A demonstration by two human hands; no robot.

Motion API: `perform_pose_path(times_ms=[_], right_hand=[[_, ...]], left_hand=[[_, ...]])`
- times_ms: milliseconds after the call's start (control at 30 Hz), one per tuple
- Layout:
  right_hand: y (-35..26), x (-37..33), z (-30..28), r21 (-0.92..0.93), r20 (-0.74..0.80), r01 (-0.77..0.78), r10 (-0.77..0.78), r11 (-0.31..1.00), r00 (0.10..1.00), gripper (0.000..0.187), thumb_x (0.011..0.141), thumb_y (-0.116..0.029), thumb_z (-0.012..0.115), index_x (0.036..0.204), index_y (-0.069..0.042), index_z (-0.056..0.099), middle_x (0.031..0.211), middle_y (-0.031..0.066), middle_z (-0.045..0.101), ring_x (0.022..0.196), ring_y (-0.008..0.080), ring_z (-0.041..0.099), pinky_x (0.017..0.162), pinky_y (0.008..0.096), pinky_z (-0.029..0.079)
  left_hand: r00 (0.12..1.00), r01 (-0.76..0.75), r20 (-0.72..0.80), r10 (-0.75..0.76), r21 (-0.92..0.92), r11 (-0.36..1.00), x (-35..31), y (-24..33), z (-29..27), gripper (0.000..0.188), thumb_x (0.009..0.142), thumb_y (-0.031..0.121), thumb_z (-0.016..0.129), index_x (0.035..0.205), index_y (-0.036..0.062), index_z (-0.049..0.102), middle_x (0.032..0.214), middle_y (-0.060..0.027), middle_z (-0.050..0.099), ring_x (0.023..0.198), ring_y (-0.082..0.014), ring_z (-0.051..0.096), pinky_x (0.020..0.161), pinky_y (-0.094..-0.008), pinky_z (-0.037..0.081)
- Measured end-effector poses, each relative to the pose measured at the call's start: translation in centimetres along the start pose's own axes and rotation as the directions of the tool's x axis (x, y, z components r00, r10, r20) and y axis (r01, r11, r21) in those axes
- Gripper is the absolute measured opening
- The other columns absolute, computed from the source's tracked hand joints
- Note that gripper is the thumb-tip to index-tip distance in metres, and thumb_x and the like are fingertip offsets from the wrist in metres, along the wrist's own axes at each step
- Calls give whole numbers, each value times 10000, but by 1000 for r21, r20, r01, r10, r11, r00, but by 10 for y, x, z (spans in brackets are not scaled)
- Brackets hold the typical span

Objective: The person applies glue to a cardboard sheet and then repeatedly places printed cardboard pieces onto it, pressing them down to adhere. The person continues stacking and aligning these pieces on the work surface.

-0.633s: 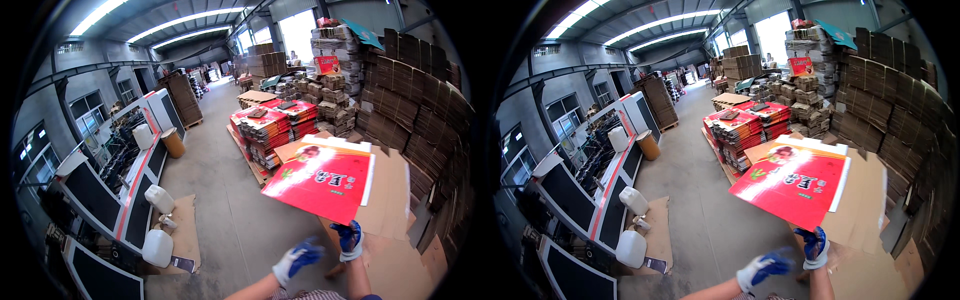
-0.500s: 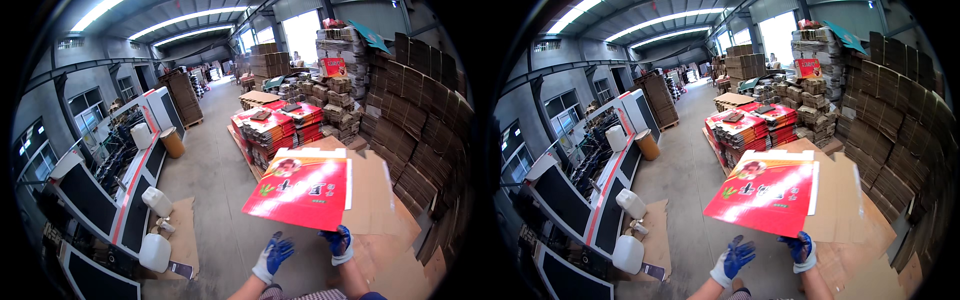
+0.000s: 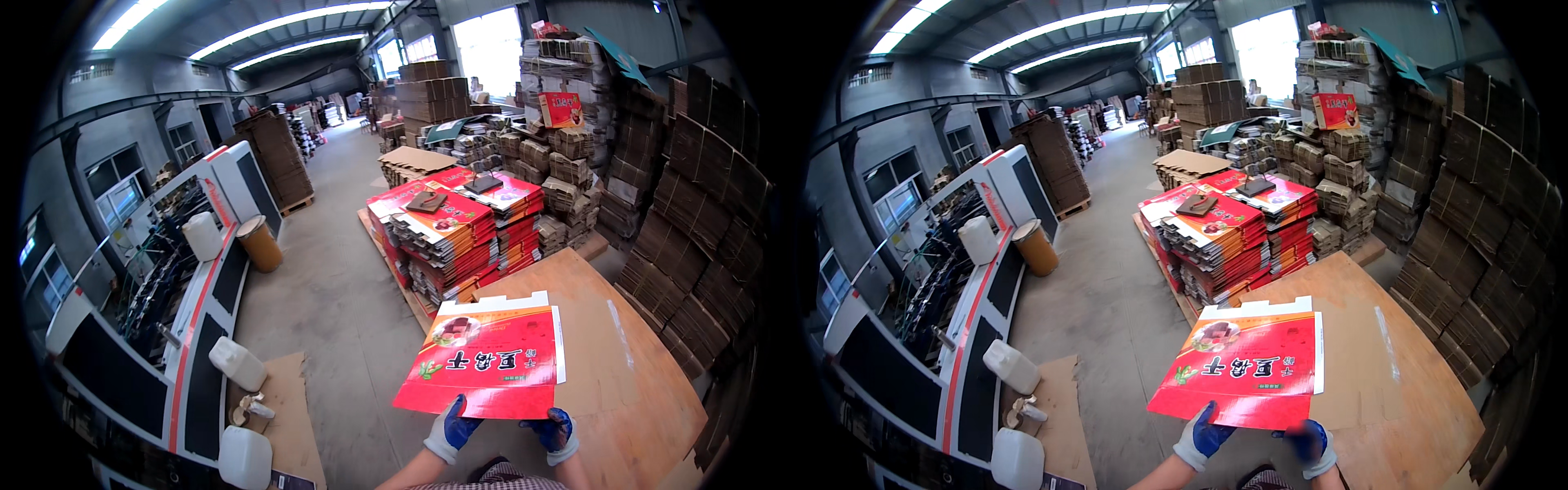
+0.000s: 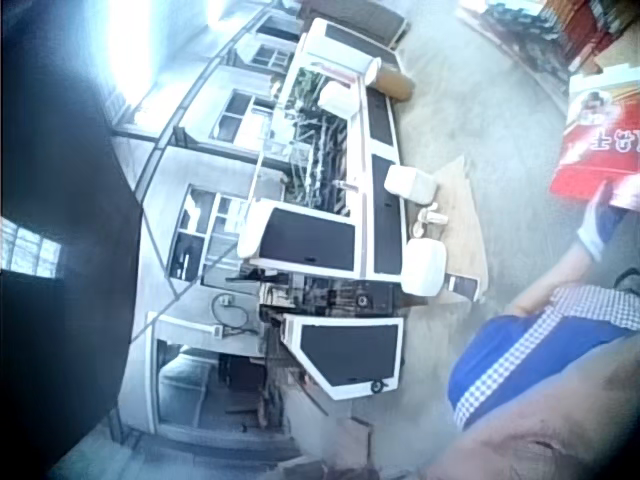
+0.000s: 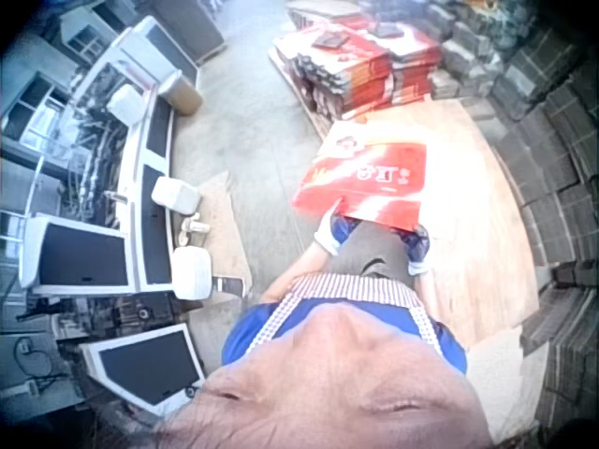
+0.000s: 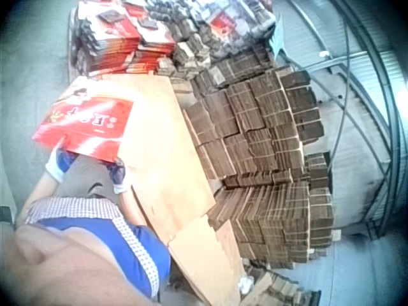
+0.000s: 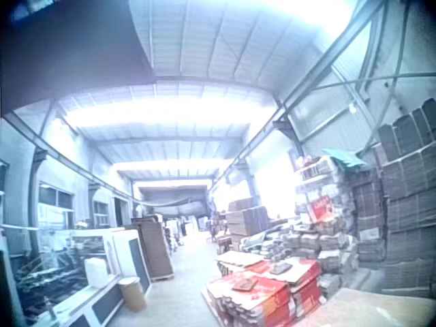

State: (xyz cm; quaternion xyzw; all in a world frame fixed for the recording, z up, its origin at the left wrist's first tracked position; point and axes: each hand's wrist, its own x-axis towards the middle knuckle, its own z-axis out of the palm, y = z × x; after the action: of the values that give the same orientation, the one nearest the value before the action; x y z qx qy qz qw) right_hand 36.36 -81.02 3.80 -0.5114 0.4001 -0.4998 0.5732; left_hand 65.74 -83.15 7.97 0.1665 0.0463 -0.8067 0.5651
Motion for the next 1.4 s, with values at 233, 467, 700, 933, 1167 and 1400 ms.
perform_pose_path(times_ms=[233, 467, 700, 933, 1167, 1400], right_hand=[[-40, 128, 9, 493, 33, -221, 235, 842, 971, 542, 870, -330, 653, 1251, 53, 608, 1135, 212, 705, 1012, 363, 688, 951, 493, 523], [-62, 236, 22, 415, 214, -299, 227, 859, 950, 687, 950, -254, 626, 1525, -33, 321, 1404, 205, 546, 1220, 334, 598, 985, 474, 512], [-32, 283, 11, 378, -195, -108, 194, 919, 962, 807, 942, -400, 678, 1554, -52, 284, 1411, 162, 525, 1154, 287, 606, 967, 441, 529], [61, 247, -41, 512, -547, 20, 308, 859, 779, 498, 1026, -315, 504, 1490, -155, 414, 1359, 139, 564, 1229, 304, 548, 986, 482, 504], [154, 127, -40, 217, -606, 5, 131, 976, 785, 254, 988, -354, 542, 1091, -136, 623, 1203, 99, 631, 1136, 304, 567, 956, 505, 480], [164, 66, 37, 676, -728, 401, 474, 618, 496, 315, 972, -453, 538, 879, -170, 638, 899, 55, 637, 889, 276, 584, 822, 457, 466]], left_hand=[[998, -67, 20, 66, 39, 997, 111, 49, 47, 375, 1009, 175, 577, 1358, 55, 513, 1379, -144, 585, 1270, -321, 568, 1089, -529, 453], [982, -170, 93, 163, 74, 983, 246, 141, 87, 417, 989, 218, 621, 1368, 89, 502, 1394, -135, 576, 1282, -338, 555, 1043, -579, 471], [975, -195, 124, 185, 67, 979, 446, 284, 115, 415, 980, 219, 635, 1351, 72, 522, 1327, -144, 620, 1212, -335, 603, 1006, -512, 521], [971, -238, 49, 236, 45, 970, 661, 397, 135, 359, 965, 243, 651, 1275, 76, 578, 1274, -138, 650, 1190, -324, 609, 1004, -513, 519], [961, -243, -109, 256, 119, 963, 766, 460, 64, 393, 974, 389, 574, 1225, 95, 642, 1246, -99, 678, 1192, -295, 607, 1064, -456, 458], [954, -188, -203, 222, 172, 967, 749, 451, 32, 432, 928, 428, 647, 1234, 123, 650, 1285, -50, 672, 1241, -238, 579, 1075, -413, 418]])
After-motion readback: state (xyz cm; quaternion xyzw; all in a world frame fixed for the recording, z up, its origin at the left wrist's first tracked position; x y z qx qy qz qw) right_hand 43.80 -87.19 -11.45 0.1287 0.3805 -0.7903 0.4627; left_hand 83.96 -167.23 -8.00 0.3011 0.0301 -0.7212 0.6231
